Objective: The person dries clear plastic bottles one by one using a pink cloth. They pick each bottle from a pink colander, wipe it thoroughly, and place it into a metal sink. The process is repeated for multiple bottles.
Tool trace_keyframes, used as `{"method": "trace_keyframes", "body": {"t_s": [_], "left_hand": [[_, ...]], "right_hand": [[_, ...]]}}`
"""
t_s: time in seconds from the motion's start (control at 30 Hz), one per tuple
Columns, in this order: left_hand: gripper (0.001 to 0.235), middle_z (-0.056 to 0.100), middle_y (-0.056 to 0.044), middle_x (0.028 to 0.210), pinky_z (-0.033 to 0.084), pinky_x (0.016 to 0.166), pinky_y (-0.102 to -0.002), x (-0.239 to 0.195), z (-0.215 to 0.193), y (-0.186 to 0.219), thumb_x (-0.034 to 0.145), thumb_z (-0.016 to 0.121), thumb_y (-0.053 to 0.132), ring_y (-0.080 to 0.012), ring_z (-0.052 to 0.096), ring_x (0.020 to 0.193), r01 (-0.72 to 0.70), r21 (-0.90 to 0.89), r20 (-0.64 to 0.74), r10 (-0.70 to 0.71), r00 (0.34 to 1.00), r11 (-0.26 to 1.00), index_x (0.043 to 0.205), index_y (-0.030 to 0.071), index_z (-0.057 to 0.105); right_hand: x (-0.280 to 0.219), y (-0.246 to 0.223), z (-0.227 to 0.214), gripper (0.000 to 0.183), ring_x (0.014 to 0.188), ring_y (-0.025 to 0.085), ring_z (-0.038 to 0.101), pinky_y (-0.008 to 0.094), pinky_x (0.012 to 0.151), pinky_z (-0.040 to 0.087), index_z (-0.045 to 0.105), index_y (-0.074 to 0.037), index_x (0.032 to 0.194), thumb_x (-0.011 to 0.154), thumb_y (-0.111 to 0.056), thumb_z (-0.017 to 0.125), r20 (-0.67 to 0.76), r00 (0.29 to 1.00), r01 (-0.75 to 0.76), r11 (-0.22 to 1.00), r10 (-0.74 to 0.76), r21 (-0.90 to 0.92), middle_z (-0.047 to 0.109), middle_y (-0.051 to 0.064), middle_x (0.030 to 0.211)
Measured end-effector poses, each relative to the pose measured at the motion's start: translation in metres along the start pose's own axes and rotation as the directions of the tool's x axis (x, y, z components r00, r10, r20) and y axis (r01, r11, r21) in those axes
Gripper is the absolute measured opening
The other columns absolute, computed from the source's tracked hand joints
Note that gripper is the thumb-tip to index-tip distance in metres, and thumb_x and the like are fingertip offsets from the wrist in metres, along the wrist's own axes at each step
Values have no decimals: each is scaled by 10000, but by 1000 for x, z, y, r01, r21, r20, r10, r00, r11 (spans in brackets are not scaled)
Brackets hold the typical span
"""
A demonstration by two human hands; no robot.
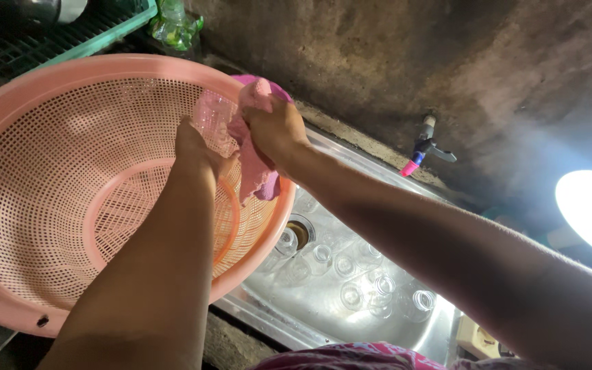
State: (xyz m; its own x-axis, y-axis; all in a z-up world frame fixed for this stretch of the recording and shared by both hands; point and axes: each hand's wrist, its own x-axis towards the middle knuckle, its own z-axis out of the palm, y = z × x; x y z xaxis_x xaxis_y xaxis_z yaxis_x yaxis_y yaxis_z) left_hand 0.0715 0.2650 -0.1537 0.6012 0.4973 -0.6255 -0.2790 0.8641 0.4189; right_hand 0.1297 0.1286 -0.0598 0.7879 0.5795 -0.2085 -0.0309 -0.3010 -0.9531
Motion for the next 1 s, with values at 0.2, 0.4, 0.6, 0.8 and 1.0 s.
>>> {"method": "trace_keyframes", "body": {"t_s": [0.2,0.4,0.6,0.8,1.0], "left_hand": [[804,102,-149,1710,275,1261,-538,-10,1,0,1038,391,586,-336,172,1577,30,-27,-75,-31,997,999,1649,165,83],[746,260,-138,1679,312,1189,-590,-2,0,-1,997,348,580,-348,291,1529,21,-9,-8,-21,1000,1000,1614,186,210],[750,188,-128,1686,362,1202,-575,-2,-3,-1,1013,430,583,-348,277,1537,10,-27,-86,-12,996,1000,1622,212,199],[750,221,-107,1689,355,1179,-590,-8,1,2,1000,424,593,-343,354,1510,42,-35,-102,-46,994,998,1614,207,234],[650,395,-117,1552,416,1094,-517,-19,6,-1,964,498,455,-308,478,1381,-139,98,-208,156,965,986,1510,148,326]], "right_hand": [[-7,-6,-3,515,366,142,540,338,328,439,538,-45,1418,938,-215,616,1,1000,-3,1000,3,-18,665,96,646],[-5,-3,-7,514,324,184,457,373,293,351,499,-58,1411,934,-214,609,30,999,-28,998,27,48,599,128,601],[-3,-1,-12,399,429,181,554,376,367,425,631,-30,1267,911,-208,644,-24,1000,-5,1000,5,10,654,122,674],[-8,-3,-23,314,791,175,705,346,708,586,717,-30,1164,906,-197,652,-22,997,78,997,-78,9,748,112,922],[-15,-21,-47,293,772,176,718,336,696,615,719,-48,1150,896,-185,668,1,999,39,999,-39,28,753,115,937]]}}
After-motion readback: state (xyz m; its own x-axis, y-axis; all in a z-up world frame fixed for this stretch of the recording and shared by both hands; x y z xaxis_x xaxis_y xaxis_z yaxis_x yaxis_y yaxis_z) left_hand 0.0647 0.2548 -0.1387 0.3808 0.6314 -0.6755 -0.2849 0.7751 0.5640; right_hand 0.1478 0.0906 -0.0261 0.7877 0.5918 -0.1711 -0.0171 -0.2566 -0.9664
